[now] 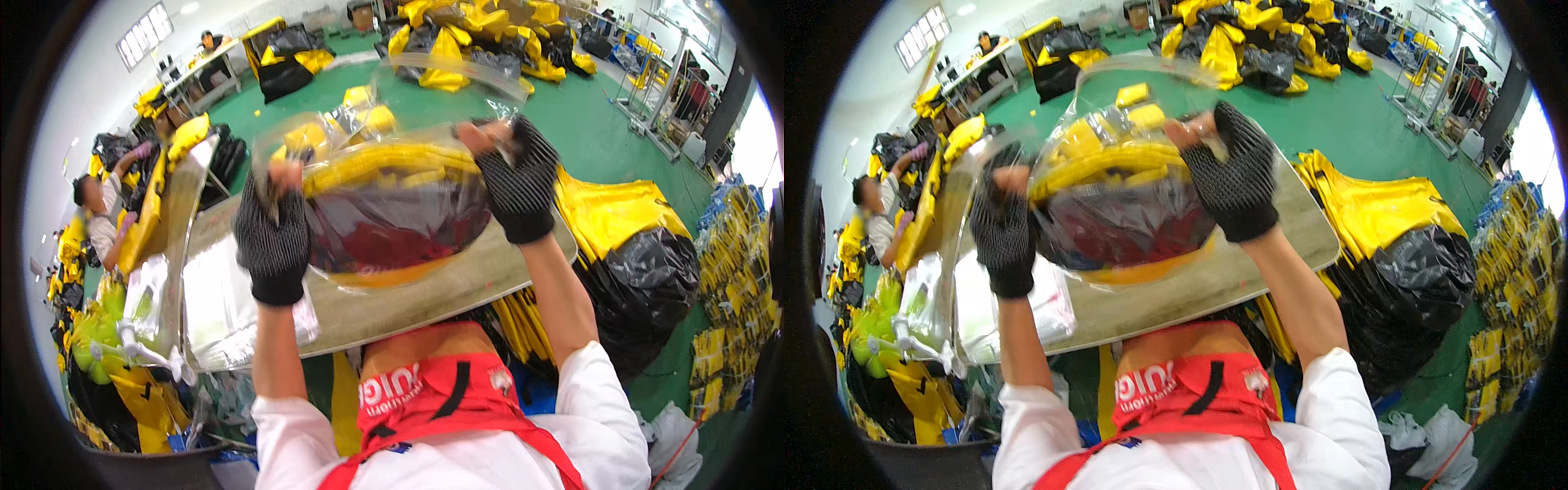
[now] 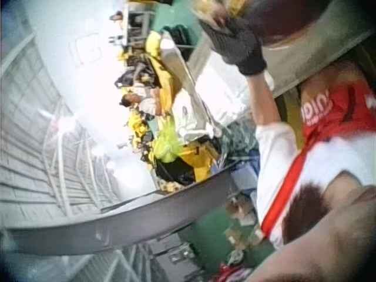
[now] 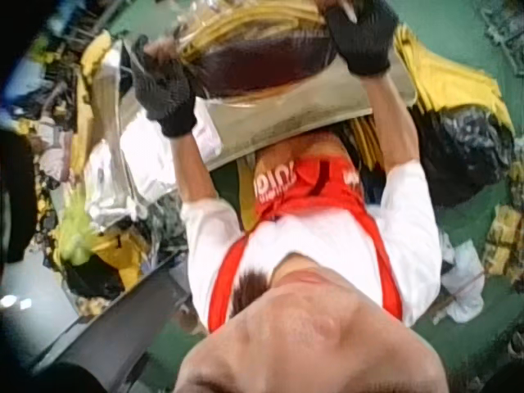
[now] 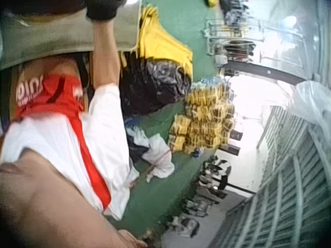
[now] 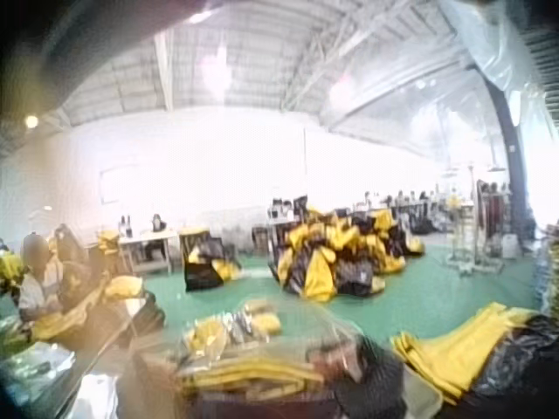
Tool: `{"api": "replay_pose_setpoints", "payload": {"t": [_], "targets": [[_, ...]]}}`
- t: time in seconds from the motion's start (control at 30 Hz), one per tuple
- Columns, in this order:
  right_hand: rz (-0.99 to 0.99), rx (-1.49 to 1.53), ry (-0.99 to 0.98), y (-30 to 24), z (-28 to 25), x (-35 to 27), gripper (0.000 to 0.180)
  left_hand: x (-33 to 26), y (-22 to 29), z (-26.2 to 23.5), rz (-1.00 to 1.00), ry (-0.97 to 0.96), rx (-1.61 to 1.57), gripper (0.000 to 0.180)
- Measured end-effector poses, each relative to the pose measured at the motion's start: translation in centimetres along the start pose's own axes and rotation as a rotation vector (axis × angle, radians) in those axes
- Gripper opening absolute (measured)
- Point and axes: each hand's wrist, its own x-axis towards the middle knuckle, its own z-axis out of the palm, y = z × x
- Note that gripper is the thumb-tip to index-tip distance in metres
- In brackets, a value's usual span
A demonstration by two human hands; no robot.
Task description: The person repeatedly folds yellow and black delivery bags, places them into clear plastic bags, and sets the packaged units aside. The process is repeated multiple times with consistent folding and bagging actions.
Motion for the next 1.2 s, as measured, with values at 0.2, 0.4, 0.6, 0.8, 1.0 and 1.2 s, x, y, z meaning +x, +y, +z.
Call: {"api": "replay_pose_setpoints", "payload": {"t": [0.2,0.4,0.6,0.8,1.0,1.2], "targets": [[0.019,-0.002,-0.031,-1.9,-0.5,-1.2,0.027,-1.3,1.1,-2.1,-0.113,-0.093,-0.14,0.013],[0.46,-0.125,-0.304,2.2,-1.8,-5.4,0.032,-4.9,-3.1,-1.6,-0.53,-0.487,-0.49,0.017],[0.88,0.226,-0.153,19.0,-0.3,-16.4,0.022,-15.7,-15.4,6.8,-1.057,-0.548,-0.899,0.047],[0.126,-0.591,0.006,17.5,3.3,-13.2,0.027,-15.3,-19.7,7.4,-1.264,-0.347,-0.954,0.037],[-0.108,-0.442,-0.796,14.2,14.3,-12.1,0.01,-13.4,-19.2,7.5,-1.083,-0.448,-1.002,0.035],[-0.349,-0.497,-0.869,16.5,17.4,-10.6,0.013,-12.7,-17.4,7.1,-0.801,-0.42,-0.545,0.03]]}}
